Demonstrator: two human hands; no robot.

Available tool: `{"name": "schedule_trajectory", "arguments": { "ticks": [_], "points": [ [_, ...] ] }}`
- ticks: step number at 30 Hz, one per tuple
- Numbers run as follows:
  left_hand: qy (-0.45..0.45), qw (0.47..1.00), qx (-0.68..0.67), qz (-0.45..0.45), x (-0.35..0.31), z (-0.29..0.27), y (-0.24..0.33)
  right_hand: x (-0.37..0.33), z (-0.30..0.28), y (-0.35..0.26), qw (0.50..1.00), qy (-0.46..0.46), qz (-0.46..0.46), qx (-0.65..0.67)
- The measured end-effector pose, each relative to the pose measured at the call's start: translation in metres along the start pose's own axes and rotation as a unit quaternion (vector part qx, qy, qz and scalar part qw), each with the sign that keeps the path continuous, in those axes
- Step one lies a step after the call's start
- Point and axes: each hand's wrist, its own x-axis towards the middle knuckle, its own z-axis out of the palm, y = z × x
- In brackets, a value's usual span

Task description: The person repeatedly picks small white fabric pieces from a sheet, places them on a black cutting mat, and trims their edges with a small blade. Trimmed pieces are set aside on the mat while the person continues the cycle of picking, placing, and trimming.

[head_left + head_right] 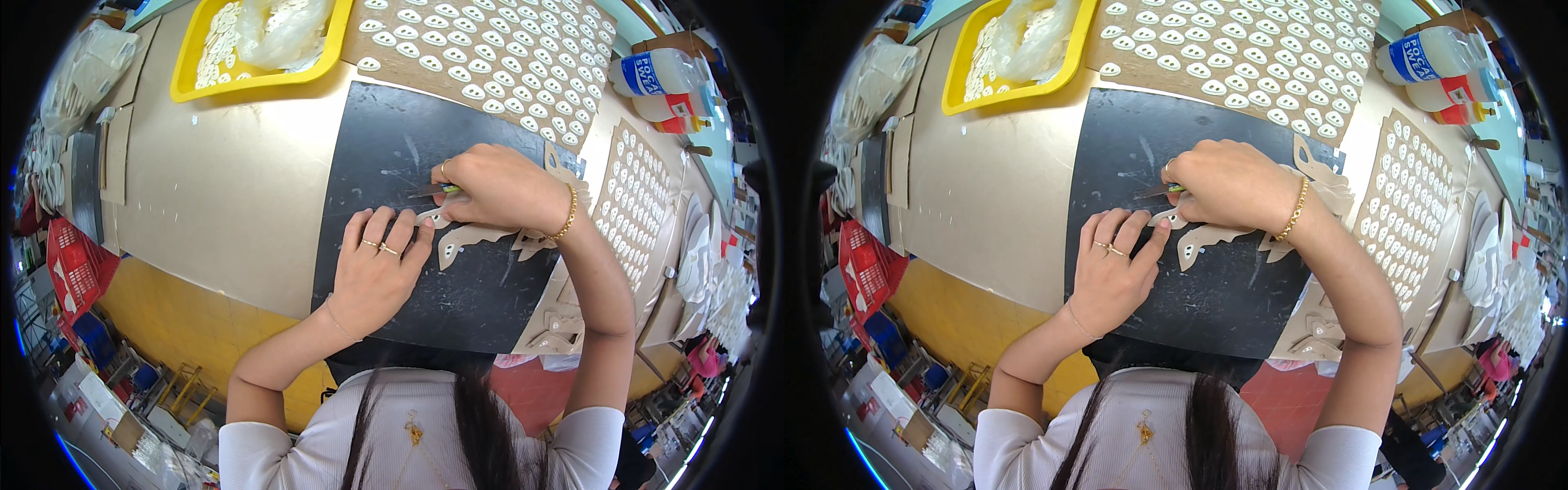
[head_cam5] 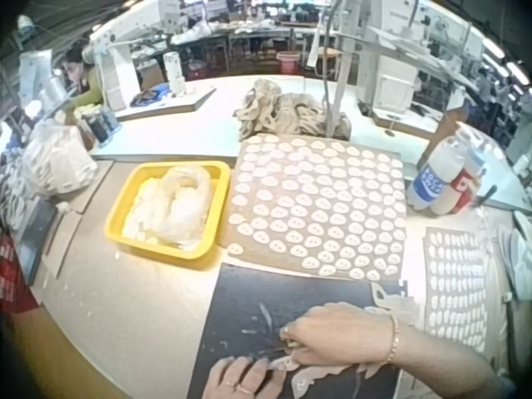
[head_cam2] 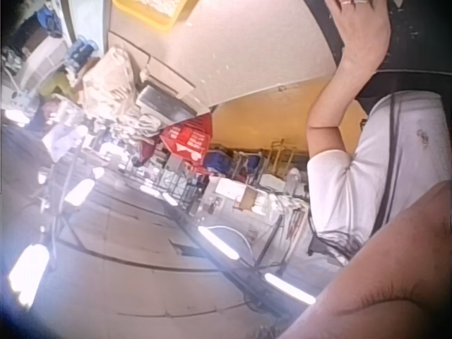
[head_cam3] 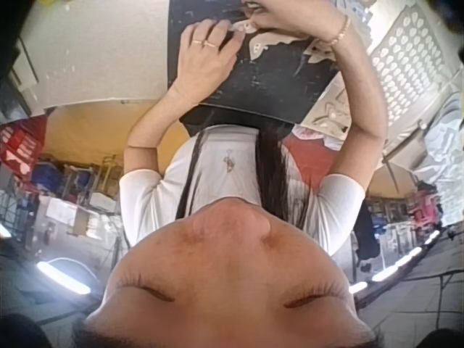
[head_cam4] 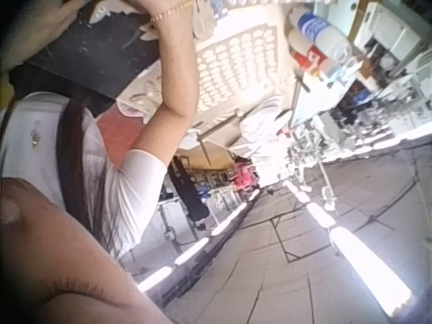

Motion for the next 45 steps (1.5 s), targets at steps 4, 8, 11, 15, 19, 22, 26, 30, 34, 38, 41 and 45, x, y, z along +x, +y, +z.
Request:
{"name": "schedule_trajectory", "arguments": {
  "ticks": [4, 8, 11, 15, 19, 22, 26, 30, 34, 38, 41, 45],
  "points": [
    [0.000, 1.000, 0.006, 0.007, 0.000, 0.000, 0.000, 0.000, 0.000, -0.001, 1.000, 0.000, -0.005, -0.007],
    [-0.003, 1.000, 0.006, 0.011, 0.000, 0.000, -0.001, 0.001, 0.001, -0.001, 1.000, -0.001, 0.001, -0.011],
    [-0.005, 1.000, 0.007, 0.011, -0.001, 0.001, -0.001, 0.002, 0.002, -0.001, 1.000, 0.002, 0.003, -0.015],
    [-0.010, 1.000, 0.010, 0.013, -0.002, 0.001, -0.001, 0.002, 0.001, -0.003, 1.000, 0.003, 0.014, -0.015],
    [-0.005, 1.000, 0.000, 0.012, -0.004, 0.004, -0.003, 0.004, 0.000, -0.006, 0.999, 0.010, 0.030, -0.029],
    [0.000, 1.000, -0.018, 0.007, -0.009, 0.006, -0.003, 0.006, 0.001, -0.007, 0.999, 0.021, 0.027, -0.028],
    [0.005, 1.000, -0.007, -0.021, -0.014, 0.012, 0.004, 0.008, -0.004, -0.013, 0.998, 0.000, 0.047, -0.031],
    [0.000, 0.999, -0.020, -0.048, -0.016, 0.013, 0.009, 0.008, -0.004, -0.013, 0.998, -0.009, 0.050, -0.036],
    [-0.011, 0.997, -0.020, -0.069, -0.015, 0.010, 0.011, 0.009, -0.006, -0.015, 0.997, -0.014, 0.058, -0.044],
    [0.010, 0.998, -0.030, -0.056, -0.018, 0.012, 0.003, 0.008, -0.006, -0.015, 0.998, 0.001, 0.049, -0.044],
    [0.025, 0.998, -0.026, -0.060, -0.018, 0.012, 0.004, 0.007, -0.005, -0.015, 0.998, 0.009, 0.048, -0.045],
    [0.016, 0.998, 0.011, -0.057, -0.011, 0.009, 0.008, 0.005, 0.000, -0.009, 0.998, 0.032, 0.030, -0.041]
  ]
}}
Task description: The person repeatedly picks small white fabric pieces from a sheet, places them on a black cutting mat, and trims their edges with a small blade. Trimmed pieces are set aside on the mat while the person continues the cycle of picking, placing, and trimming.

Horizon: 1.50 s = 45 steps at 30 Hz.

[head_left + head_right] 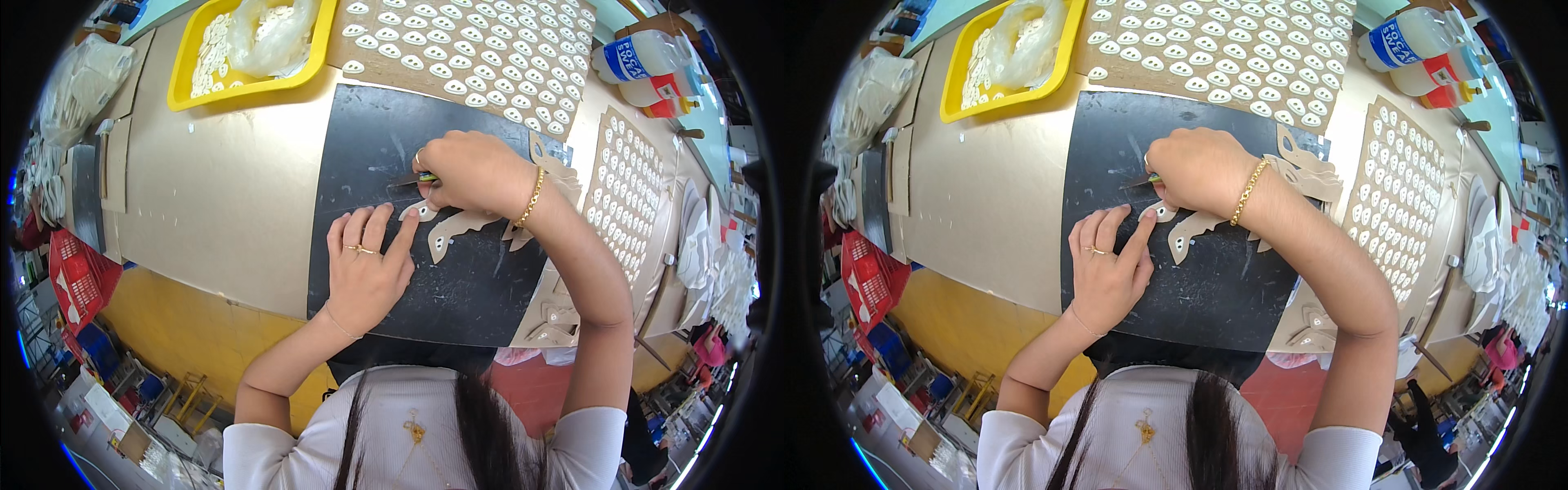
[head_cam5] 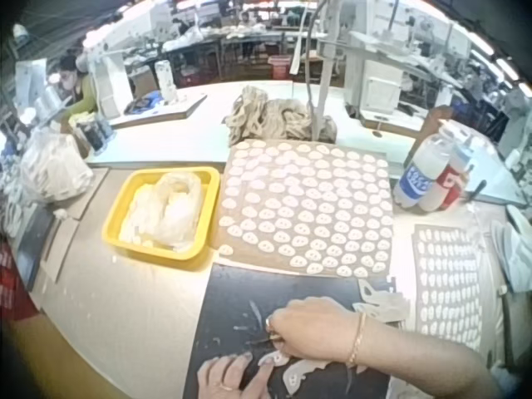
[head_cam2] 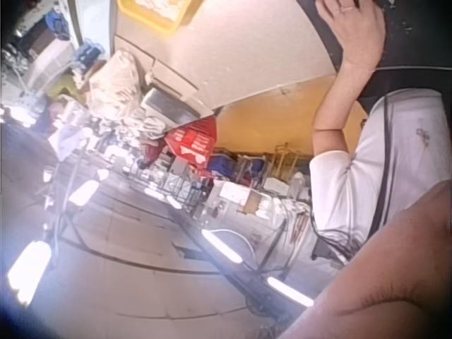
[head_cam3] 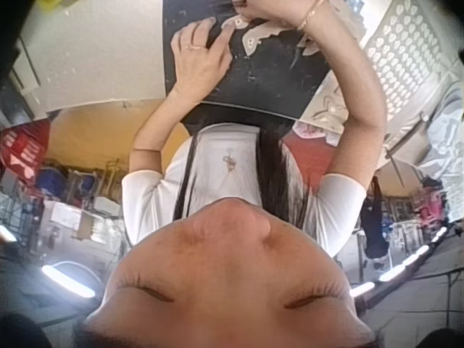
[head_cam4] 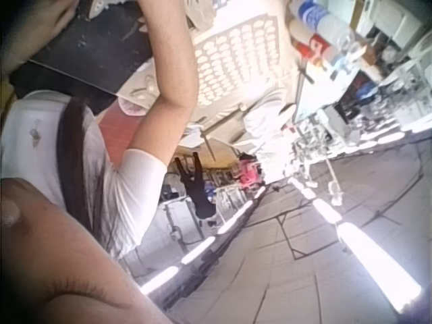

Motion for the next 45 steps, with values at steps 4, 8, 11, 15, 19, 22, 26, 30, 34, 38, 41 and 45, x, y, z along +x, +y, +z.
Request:
{"name": "schedule_trajectory", "arguments": {
  "ticks": [4, 8, 11, 15, 19, 22, 26, 30, 34, 38, 41, 45],
  "points": [
    [0.006, 0.999, 0.036, -0.001, 0.002, 0.000, 0.005, -0.012, -0.004, -0.002, 0.999, 0.032, -0.001, -0.006],
    [0.005, 0.999, 0.044, -0.001, 0.002, 0.003, 0.007, -0.053, 0.006, -0.008, 0.962, 0.254, -0.048, -0.090],
    [0.019, 0.999, 0.029, 0.000, 0.002, 0.003, 0.006, -0.073, 0.040, -0.018, 0.951, 0.282, -0.096, -0.086],
    [0.038, 0.999, 0.005, 0.013, 0.001, 0.005, 0.000, -0.078, 0.081, -0.013, 0.942, 0.287, -0.129, -0.119],
    [0.030, 0.999, -0.020, 0.018, 0.001, 0.004, -0.004, -0.075, 0.083, -0.011, 0.943, 0.282, -0.132, -0.116],
    [0.017, 0.999, -0.044, 0.025, 0.000, 0.003, -0.011, -0.071, 0.079, -0.014, 0.942, 0.282, -0.140, -0.115],
    [0.013, 0.997, -0.072, 0.038, -0.001, 0.002, -0.021, -0.064, 0.074, -0.018, 0.941, 0.280, -0.154, -0.111],
    [0.022, 0.997, -0.049, 0.050, -0.002, 0.002, -0.020, -0.062, 0.075, -0.011, 0.940, 0.280, -0.180, -0.079],
    [0.023, 0.998, -0.049, 0.042, -0.001, 0.001, -0.017, -0.063, 0.083, -0.010, 0.934, 0.305, -0.169, -0.072],
    [0.020, 0.997, -0.069, 0.038, -0.006, 0.003, -0.022, -0.062, 0.081, -0.015, 0.935, 0.301, -0.162, -0.096],
    [0.030, 0.994, -0.102, 0.016, -0.007, 0.005, -0.025, -0.061, 0.081, -0.021, 0.935, 0.302, -0.148, -0.108],
    [0.024, 0.998, -0.044, 0.027, 0.001, 0.001, -0.015, -0.063, 0.070, -0.013, 0.958, 0.262, -0.112, -0.003]
  ]
}}
